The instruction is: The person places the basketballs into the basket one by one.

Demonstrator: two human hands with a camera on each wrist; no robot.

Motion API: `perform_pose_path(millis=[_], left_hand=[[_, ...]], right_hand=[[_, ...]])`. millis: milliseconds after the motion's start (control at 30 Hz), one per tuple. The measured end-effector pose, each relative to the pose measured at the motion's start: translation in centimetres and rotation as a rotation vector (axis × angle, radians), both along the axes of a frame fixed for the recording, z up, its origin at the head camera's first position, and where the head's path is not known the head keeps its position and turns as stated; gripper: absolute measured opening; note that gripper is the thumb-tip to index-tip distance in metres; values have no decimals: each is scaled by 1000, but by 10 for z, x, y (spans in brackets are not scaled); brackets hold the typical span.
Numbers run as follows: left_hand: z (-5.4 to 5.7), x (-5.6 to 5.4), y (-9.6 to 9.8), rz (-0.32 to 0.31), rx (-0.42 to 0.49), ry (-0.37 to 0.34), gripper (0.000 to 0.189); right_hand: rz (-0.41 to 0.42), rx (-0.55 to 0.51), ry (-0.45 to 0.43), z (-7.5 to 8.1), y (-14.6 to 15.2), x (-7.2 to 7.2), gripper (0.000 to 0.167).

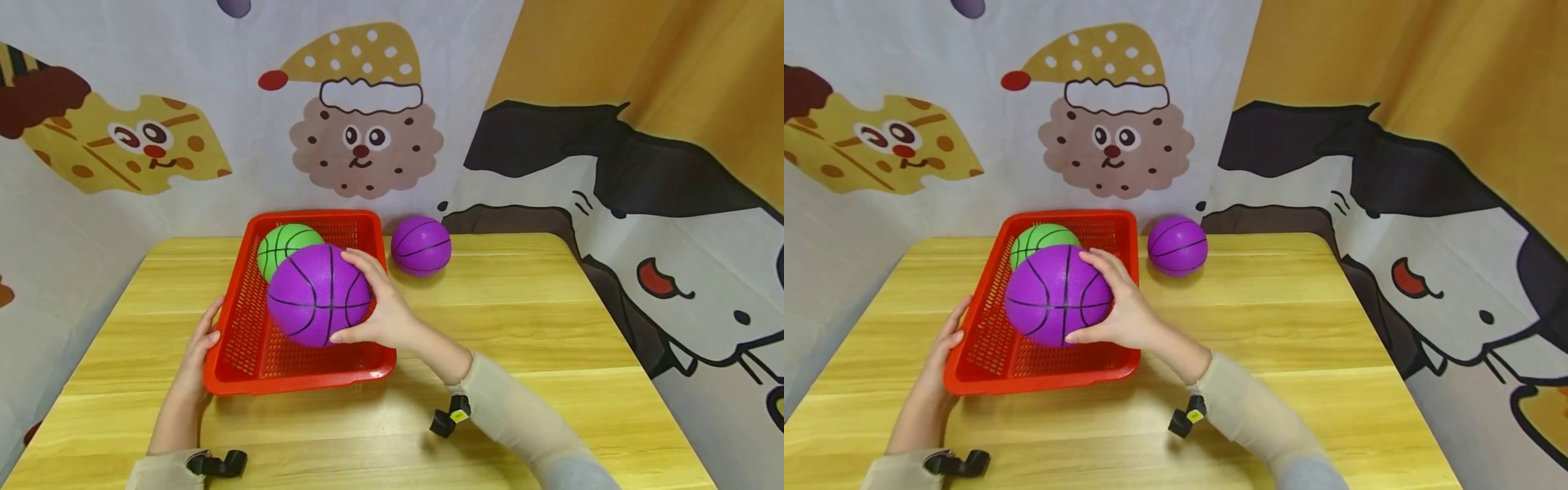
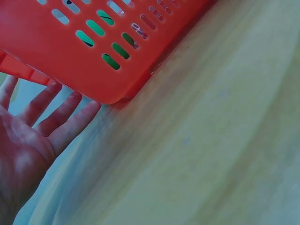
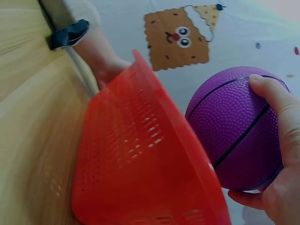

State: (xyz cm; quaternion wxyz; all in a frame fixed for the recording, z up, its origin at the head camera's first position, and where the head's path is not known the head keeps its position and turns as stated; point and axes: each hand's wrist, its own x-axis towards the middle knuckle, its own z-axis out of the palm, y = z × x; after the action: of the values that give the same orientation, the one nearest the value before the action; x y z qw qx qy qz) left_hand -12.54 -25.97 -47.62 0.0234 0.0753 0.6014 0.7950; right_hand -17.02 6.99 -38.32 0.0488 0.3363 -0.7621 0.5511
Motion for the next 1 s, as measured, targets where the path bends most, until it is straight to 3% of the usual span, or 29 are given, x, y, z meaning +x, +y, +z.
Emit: perform_pose_path(millis=[500,700,1000], left_hand=[[0,1,2,26,-7,-1,58],[2,1,2,32,-38,-19,58],[1,1,2,32,-42,-6,58]], right_hand=[[184,229,-56,-5,-39,-10,108],[200,337,-39,-12,-48,-16,108],[227,403,-42,-20,-58,-15,107]])
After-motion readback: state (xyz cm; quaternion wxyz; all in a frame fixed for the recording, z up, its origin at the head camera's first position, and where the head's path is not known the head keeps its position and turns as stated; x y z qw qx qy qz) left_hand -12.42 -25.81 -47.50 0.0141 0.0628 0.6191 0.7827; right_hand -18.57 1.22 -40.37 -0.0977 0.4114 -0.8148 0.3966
